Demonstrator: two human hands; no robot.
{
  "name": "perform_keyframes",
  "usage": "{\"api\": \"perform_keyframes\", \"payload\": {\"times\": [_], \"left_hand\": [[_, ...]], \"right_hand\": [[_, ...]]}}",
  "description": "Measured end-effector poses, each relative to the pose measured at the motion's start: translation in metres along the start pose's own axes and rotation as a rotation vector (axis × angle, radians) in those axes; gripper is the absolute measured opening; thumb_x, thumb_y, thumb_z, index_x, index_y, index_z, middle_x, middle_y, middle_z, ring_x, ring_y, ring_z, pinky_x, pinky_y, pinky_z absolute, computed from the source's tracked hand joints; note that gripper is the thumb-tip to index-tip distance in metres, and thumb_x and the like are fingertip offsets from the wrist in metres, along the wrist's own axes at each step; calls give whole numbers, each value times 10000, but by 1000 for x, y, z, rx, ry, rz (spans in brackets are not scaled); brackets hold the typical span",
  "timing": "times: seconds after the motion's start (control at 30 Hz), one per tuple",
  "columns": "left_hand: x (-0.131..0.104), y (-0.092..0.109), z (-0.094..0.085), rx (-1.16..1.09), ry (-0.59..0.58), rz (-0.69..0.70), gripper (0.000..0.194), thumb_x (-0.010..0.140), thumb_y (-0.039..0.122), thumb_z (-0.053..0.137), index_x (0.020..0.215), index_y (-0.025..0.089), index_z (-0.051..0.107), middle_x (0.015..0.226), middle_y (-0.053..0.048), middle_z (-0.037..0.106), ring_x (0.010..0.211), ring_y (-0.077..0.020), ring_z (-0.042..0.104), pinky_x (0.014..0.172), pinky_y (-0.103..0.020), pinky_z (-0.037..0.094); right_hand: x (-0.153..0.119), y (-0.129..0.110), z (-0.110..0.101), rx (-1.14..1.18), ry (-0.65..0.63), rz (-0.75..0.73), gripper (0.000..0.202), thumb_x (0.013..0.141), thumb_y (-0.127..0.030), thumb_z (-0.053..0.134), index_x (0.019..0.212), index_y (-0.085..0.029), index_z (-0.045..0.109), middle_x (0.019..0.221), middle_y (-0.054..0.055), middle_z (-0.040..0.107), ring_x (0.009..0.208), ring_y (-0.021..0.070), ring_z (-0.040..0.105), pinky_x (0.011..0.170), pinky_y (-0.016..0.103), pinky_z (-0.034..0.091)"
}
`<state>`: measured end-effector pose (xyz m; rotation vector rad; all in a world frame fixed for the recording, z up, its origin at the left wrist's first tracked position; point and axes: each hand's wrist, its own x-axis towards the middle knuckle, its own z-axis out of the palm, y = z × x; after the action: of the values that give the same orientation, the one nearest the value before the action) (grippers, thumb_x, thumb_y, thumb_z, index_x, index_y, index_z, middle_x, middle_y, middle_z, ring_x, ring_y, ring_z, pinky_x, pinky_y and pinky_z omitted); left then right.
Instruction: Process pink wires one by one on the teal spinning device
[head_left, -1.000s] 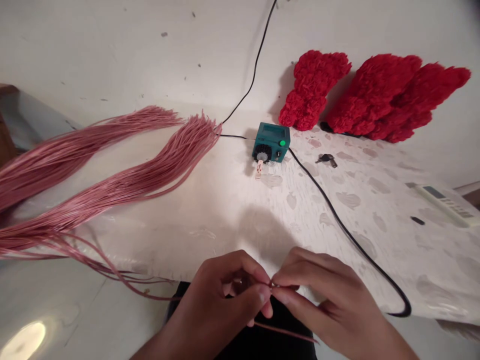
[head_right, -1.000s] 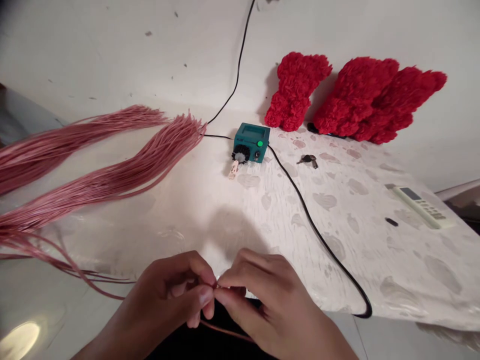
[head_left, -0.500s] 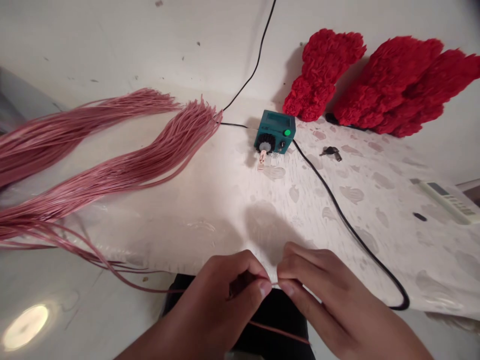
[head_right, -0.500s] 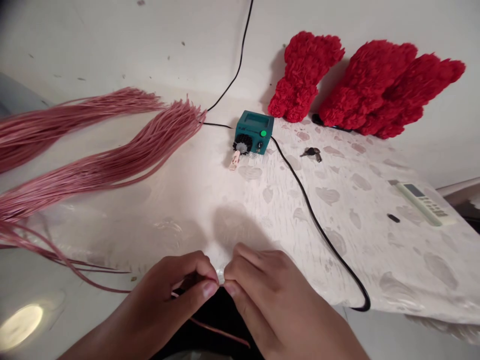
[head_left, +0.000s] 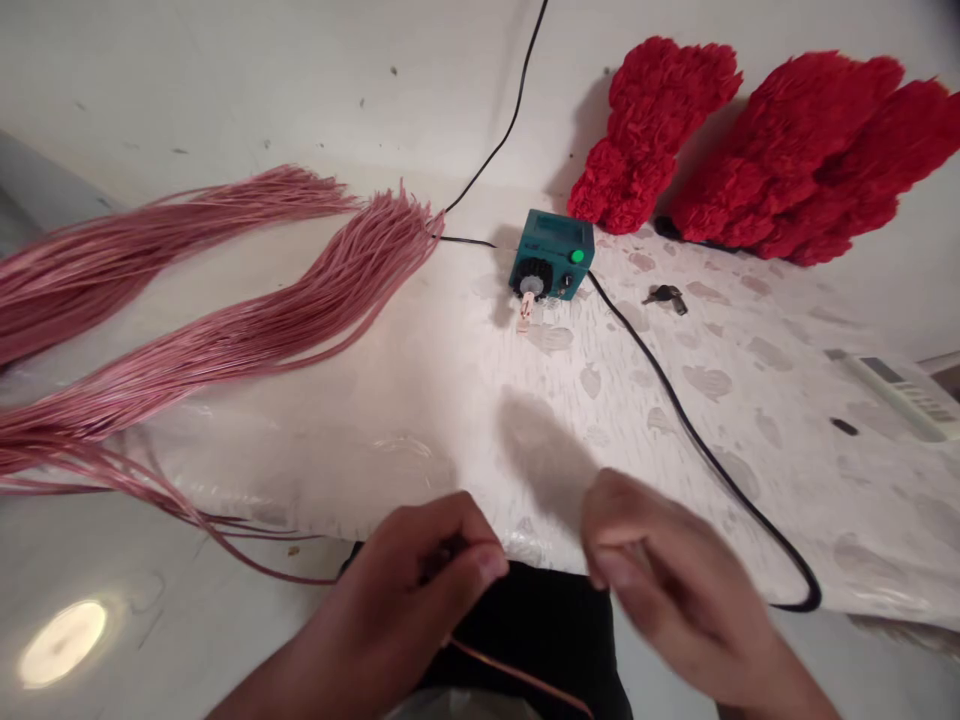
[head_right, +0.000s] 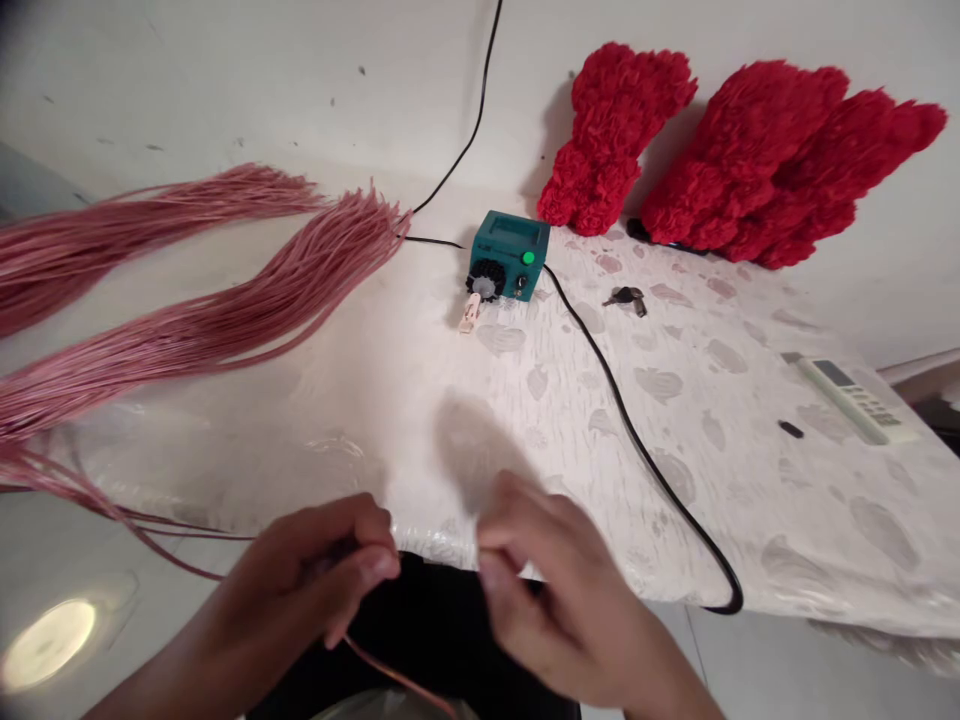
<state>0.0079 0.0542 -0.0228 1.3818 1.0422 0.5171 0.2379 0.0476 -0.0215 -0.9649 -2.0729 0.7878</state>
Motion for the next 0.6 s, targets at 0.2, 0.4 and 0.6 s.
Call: {"api": "perform_keyframes", "payload": {"times": [0.2, 0.4, 0.6], "left_hand": [[-2, 3, -1, -42, -24, -76, 232, 930, 281, 510, 725, 176, 528, 577, 77, 379, 504, -67, 331, 452, -191, 255], [2, 10, 5, -84, -62, -69, 212, 919, 247, 518, 718, 179, 529, 549, 84, 381, 499, -65, 330, 446, -181, 259], [3, 12, 8, -10, -44, -57, 231, 895, 221, 528, 671, 169, 540, 542, 81, 410, 493, -58, 363, 462, -180, 285]], "right_hand": [[2, 1, -1, -14, -44, 0, 197, 913, -138, 548, 1097, -207, 563, 832, 8, 588, 725, 127, 579, 637, 281, 469], [12, -12, 10, -277, -78, -134, 178, 940, -145, 521, 1079, -209, 612, 832, 17, 659, 680, 135, 613, 607, 273, 456], [10, -11, 10, -350, -44, -178, 180, 864, -53, 524, 860, -187, 643, 670, -18, 537, 567, 115, 475, 551, 276, 372]]}}
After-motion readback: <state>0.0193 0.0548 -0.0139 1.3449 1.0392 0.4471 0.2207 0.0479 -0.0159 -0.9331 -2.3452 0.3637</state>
